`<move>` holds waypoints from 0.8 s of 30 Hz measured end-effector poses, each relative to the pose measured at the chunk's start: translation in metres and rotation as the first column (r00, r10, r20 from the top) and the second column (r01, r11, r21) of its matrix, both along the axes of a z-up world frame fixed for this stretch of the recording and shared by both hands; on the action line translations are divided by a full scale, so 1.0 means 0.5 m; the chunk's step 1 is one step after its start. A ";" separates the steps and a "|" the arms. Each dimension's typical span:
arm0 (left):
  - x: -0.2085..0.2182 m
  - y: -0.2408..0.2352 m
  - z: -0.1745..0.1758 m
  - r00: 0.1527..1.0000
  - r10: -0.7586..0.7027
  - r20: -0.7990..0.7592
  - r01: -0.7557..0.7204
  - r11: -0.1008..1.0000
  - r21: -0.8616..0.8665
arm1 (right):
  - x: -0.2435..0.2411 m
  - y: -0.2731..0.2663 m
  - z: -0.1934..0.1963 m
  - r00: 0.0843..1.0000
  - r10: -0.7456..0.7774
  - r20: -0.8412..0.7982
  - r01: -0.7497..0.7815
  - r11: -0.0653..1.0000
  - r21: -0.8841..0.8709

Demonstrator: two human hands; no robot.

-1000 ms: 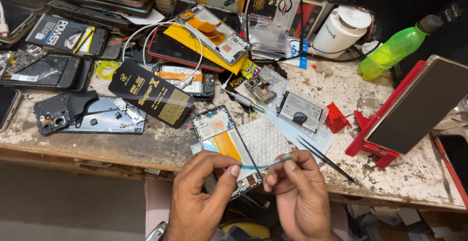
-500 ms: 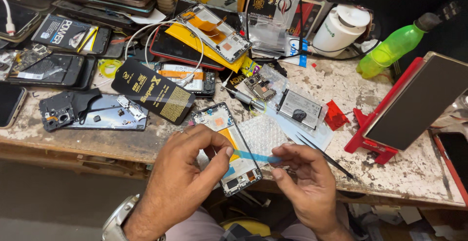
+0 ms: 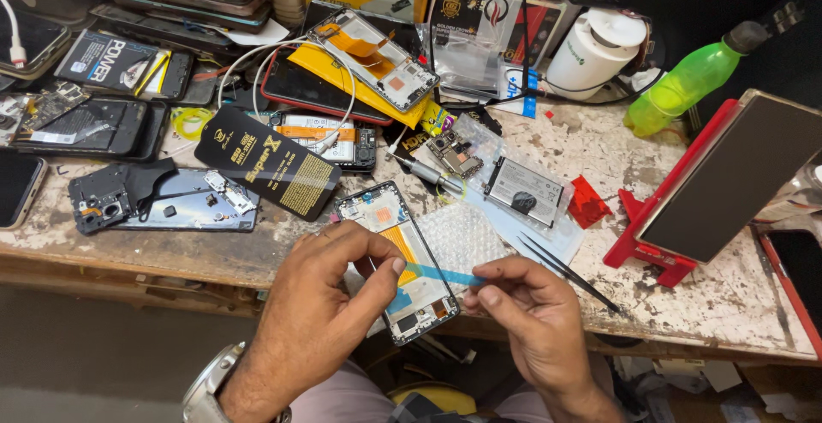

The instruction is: The person works on a disassembled smartphone, peeling off protective films and using tweezers to adjust internal components and connectors. The person handles the phone frame and internal parts while seated at a cluttered workbench.

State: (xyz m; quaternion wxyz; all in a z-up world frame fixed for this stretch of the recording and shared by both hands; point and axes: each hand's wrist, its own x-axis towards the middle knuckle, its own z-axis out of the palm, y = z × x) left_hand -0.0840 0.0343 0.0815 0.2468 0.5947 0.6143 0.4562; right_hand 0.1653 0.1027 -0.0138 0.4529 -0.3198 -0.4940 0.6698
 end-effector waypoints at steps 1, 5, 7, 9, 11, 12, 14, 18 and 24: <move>0.000 0.001 -0.002 1.000 0.003 -0.021 -0.002 1.000 0.009 | 0.000 0.000 -0.001 1.000 -0.005 -0.006 0.005 1.000 -0.010; -0.003 0.004 -0.011 0.996 -0.003 -0.087 0.004 1.000 0.017 | -0.003 -0.005 0.000 0.999 -0.016 -0.031 0.018 0.998 0.062; -0.008 0.009 -0.015 0.994 -0.024 -0.108 0.032 0.997 0.075 | -0.004 -0.009 0.002 0.999 -0.023 -0.031 0.027 0.991 0.129; -0.012 0.014 -0.020 0.992 -0.037 -0.119 0.048 0.995 0.091 | -0.006 -0.010 0.002 0.998 -0.061 0.012 0.059 0.989 0.137; -0.014 0.017 -0.025 0.992 -0.041 -0.119 0.050 0.997 0.066 | -0.008 -0.006 0.001 0.998 -0.054 0.015 0.053 0.996 0.073; -0.015 0.018 -0.027 0.992 -0.048 -0.119 0.055 0.997 0.060 | -0.008 0.000 0.001 1.000 -0.029 -0.006 0.029 1.000 0.005; -0.015 0.021 -0.030 0.991 -0.062 -0.121 0.068 0.997 0.049 | -0.005 0.008 0.003 0.999 0.006 -0.036 -0.009 0.996 -0.089; -0.017 0.023 -0.034 0.990 -0.080 -0.119 0.086 0.995 0.048 | -0.003 0.011 0.006 0.998 0.039 -0.041 -0.046 0.978 -0.202; -0.017 0.023 -0.035 0.988 -0.082 -0.133 0.093 0.993 0.078 | -0.006 0.000 0.019 0.958 -0.021 0.285 0.026 1.000 -0.015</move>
